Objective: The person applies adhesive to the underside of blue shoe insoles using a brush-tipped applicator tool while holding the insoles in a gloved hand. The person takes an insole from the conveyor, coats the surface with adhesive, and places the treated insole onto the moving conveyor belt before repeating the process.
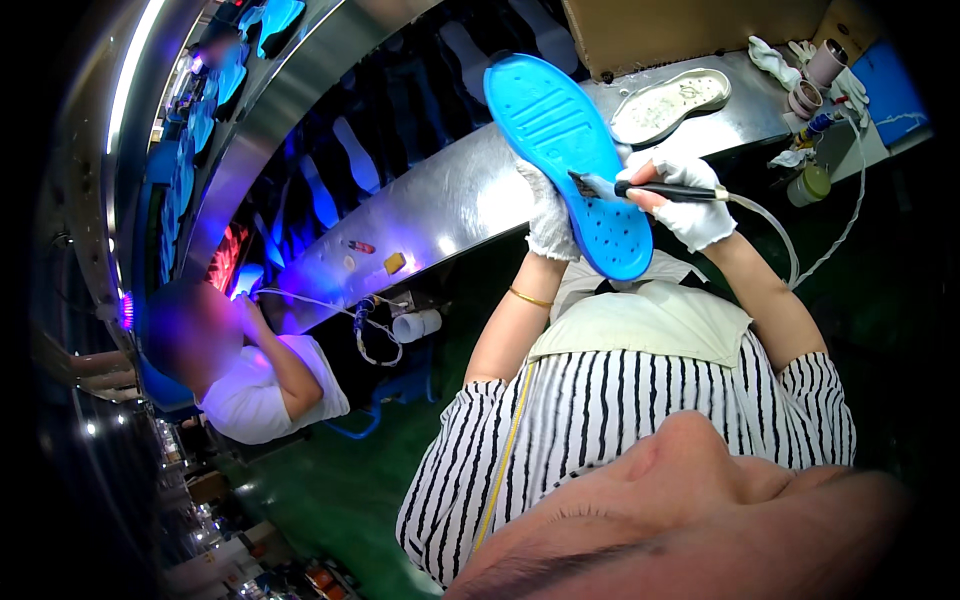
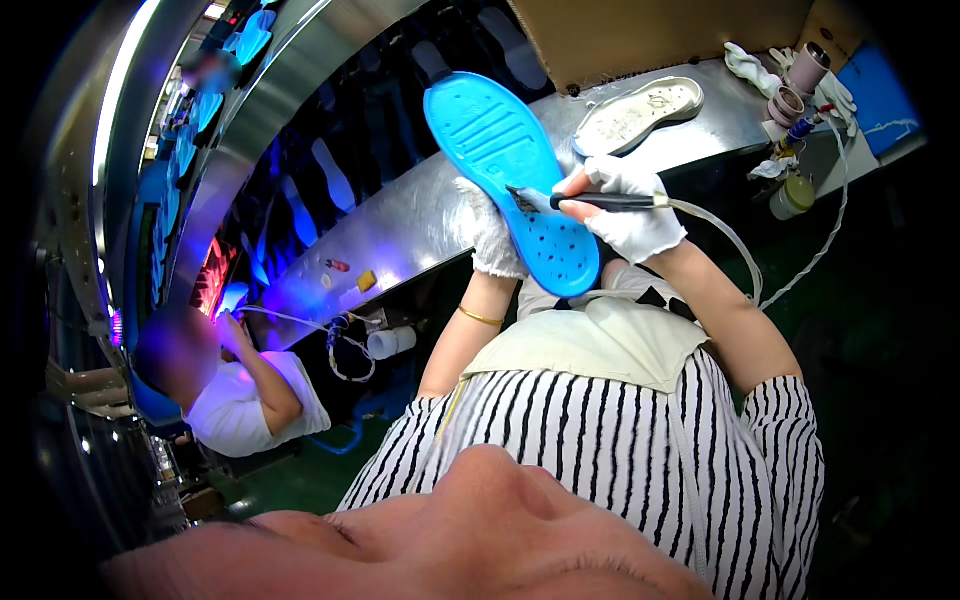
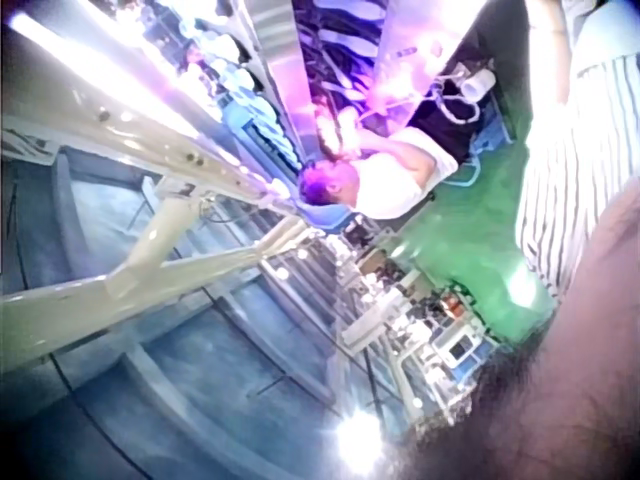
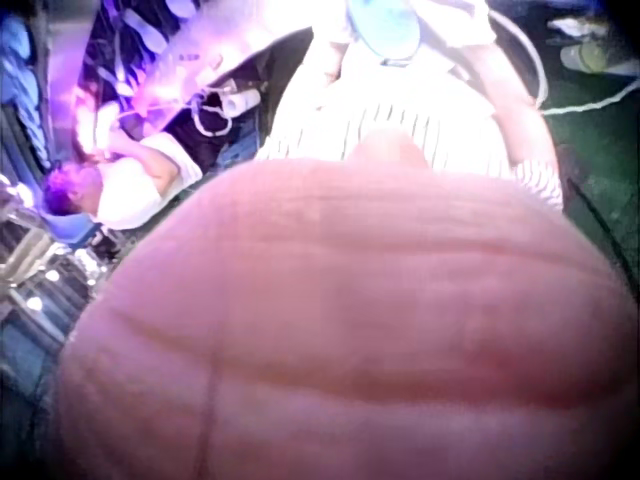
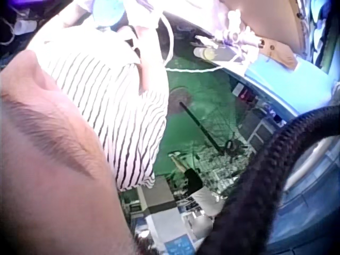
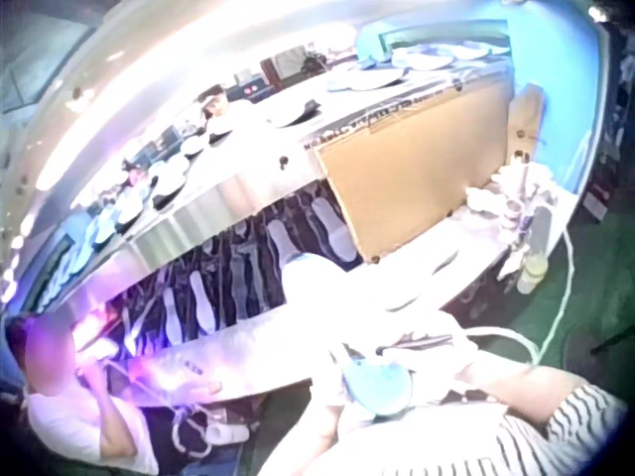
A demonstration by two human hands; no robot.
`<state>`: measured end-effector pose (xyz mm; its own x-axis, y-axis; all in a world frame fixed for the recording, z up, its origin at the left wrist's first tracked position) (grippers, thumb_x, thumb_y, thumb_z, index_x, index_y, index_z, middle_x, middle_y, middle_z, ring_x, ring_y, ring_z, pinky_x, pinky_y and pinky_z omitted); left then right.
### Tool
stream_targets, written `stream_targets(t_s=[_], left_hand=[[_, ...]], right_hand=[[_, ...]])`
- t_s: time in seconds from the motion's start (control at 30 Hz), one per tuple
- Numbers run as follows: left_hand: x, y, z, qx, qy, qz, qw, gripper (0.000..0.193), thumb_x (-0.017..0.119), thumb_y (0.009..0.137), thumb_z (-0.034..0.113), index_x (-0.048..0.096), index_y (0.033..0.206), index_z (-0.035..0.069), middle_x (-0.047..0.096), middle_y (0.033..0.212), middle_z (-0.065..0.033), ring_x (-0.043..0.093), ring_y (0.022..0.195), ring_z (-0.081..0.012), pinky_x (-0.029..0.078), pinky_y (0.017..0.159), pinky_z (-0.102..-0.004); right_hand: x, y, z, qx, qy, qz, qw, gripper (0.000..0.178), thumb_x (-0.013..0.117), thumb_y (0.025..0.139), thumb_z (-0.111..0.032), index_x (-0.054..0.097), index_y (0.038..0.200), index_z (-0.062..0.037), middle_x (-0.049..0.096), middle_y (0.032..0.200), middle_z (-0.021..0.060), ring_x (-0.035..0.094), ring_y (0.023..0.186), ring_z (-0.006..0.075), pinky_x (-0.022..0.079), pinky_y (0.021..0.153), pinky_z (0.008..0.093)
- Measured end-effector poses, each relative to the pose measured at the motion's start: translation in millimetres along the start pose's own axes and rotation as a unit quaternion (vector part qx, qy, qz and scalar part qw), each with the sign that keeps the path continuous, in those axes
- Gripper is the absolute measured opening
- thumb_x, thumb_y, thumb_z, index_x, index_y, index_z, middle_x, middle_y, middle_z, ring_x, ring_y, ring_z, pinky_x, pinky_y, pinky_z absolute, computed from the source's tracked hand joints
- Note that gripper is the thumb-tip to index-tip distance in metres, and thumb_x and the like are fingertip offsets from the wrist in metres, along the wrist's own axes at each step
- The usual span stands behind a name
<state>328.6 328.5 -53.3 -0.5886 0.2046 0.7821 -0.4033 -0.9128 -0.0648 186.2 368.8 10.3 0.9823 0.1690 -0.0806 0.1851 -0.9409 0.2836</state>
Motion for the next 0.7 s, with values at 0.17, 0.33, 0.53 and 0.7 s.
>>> stream_targets(t_s=[0.17,0.33,0.53,0.7], left_hand=[[-10.5,24.0,9.6,0.039,-0.128,-0.049,0.99,0.1,0.031,0.071,0.083,0.033,0.136,0.007,0.051,0.125,-0.0158,0.055,0.107,-0.0308,0.045,0.094,-0.0464],[-2.7,42.3,35.6,0.114,-0.23,-0.162,0.953,0.1,0.033,0.071,0.082,0.03,0.139,0.009,0.046,0.132,-0.0155,0.049,0.115,-0.0324,0.039,0.1,-0.0477],[19.9,42.8,65.7,0.202,-0.199,-0.25,0.926,0.103,0.034,0.07,0.082,0.031,0.139,0.006,0.041,0.138,-0.0139,0.044,0.121,-0.0331,0.031,0.107,-0.046],[41.8,36.0,87.8,0.205,-0.138,-0.251,0.936,0.105,0.054,0.061,0.076,0.038,0.133,0.001,0.048,0.128,-0.0154,0.049,0.115,-0.0321,0.028,0.109,-0.0477]], right_hand=[[24.9,6.6,-42.9,-0.179,-0.117,-0.035,0.976,0.016,0.072,0.07,-0.001,0.062,0.083,-0.0018,0.066,0.084,0.0095,0.064,0.077,0.0179,0.05,0.072,0.0284],[17.0,17.0,-36.4,-0.076,-0.051,-0.002,0.996,0.014,0.072,0.074,-0.002,0.064,0.086,-0.0013,0.067,0.086,0.0093,0.063,0.079,0.0152,0.05,0.075,0.0275],[19.4,18.0,-18.5,0.157,0.141,-0.021,0.977,0.012,0.068,0.076,0.001,0.064,0.087,-0.0007,0.066,0.085,0.0063,0.059,0.07,0.0075,0.047,0.062,0.0197],[12.2,13.5,-12.0,0.017,0.077,0.012,0.997,0.013,0.065,0.079,0.002,0.061,0.091,-0.0014,0.063,0.089,0.0081,0.059,0.07,0.0083,0.047,0.062,0.0201]])
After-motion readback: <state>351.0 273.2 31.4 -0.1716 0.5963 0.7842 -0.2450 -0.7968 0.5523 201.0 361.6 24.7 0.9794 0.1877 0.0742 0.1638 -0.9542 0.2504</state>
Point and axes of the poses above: each hand's wrist, its own y-axis towards the middle knuckle, its own x-axis out of the palm, z = x × y, the point moved 5 cm from there along y, towards the middle knuckle
